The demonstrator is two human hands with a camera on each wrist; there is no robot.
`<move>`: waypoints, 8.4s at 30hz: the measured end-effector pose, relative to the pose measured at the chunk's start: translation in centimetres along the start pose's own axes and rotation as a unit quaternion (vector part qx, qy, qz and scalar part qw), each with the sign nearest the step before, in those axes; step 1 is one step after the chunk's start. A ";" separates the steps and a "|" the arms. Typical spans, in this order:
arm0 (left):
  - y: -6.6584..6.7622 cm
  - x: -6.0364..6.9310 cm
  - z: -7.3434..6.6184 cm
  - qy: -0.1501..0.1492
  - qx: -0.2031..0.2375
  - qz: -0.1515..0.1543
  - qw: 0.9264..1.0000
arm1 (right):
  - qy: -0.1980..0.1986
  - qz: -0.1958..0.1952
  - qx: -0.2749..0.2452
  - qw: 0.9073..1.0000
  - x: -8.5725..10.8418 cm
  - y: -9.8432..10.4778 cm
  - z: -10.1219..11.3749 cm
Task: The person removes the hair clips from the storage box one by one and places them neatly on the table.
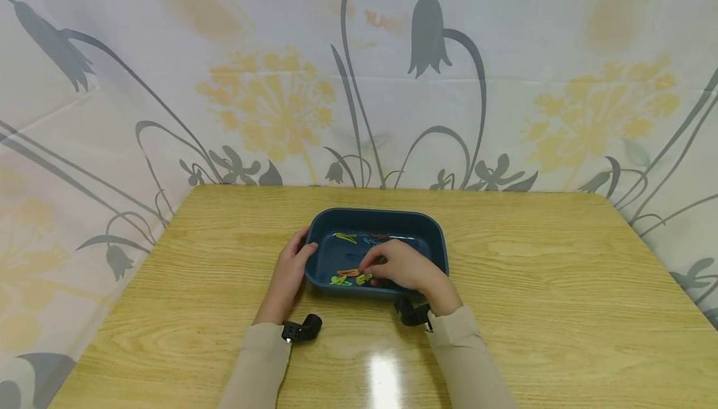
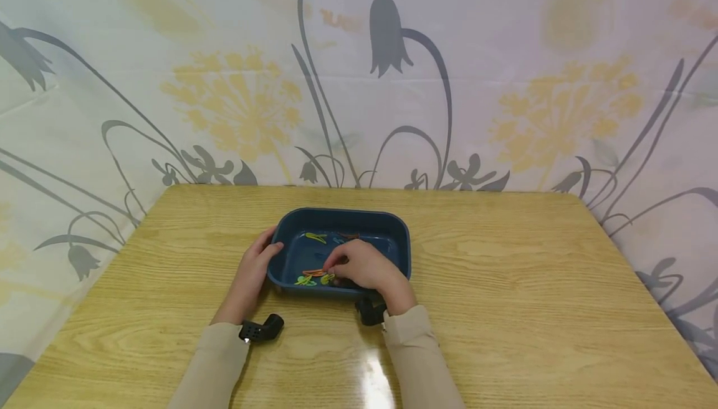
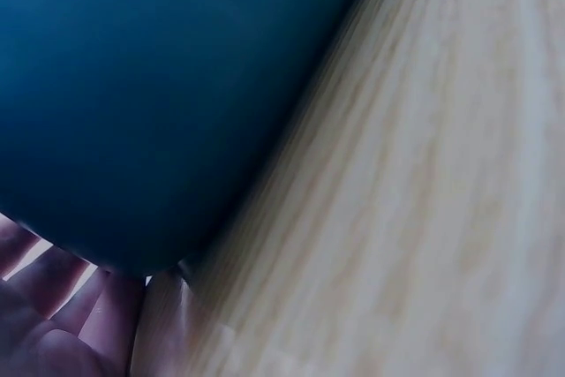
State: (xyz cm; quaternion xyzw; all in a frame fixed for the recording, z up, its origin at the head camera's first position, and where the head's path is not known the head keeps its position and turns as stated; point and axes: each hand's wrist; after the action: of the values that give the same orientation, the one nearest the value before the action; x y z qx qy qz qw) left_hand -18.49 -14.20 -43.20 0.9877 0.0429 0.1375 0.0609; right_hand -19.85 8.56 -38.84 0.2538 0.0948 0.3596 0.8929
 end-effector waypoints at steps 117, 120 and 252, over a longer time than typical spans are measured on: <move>0.5 1.9 -2.4 -0.009 -0.035 0.039 0.999 | -0.131 -0.272 0.031 0.953 9.9 9.1 -7.8; 0.5 1.6 -2.1 -0.015 -0.035 0.038 0.999 | -0.129 -0.272 0.033 0.953 10.1 9.2 -8.1; 0.6 -0.5 0.2 -0.057 -0.014 0.020 0.998 | 0.033 -0.157 0.163 0.973 1.2 2.1 1.2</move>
State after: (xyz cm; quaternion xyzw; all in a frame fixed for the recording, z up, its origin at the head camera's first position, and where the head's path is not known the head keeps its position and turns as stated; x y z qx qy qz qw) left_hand -18.89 -14.83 -43.42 0.9936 0.0180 0.0829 0.0744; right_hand -19.83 10.25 -36.69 0.3662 0.2201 0.2025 0.8812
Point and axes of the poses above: each hand's wrist, its own x-axis away from the middle knuckle, its own y-axis out of the back of the hand, z = x × y, and after that the axes turned 11 degrees about y, right-handed
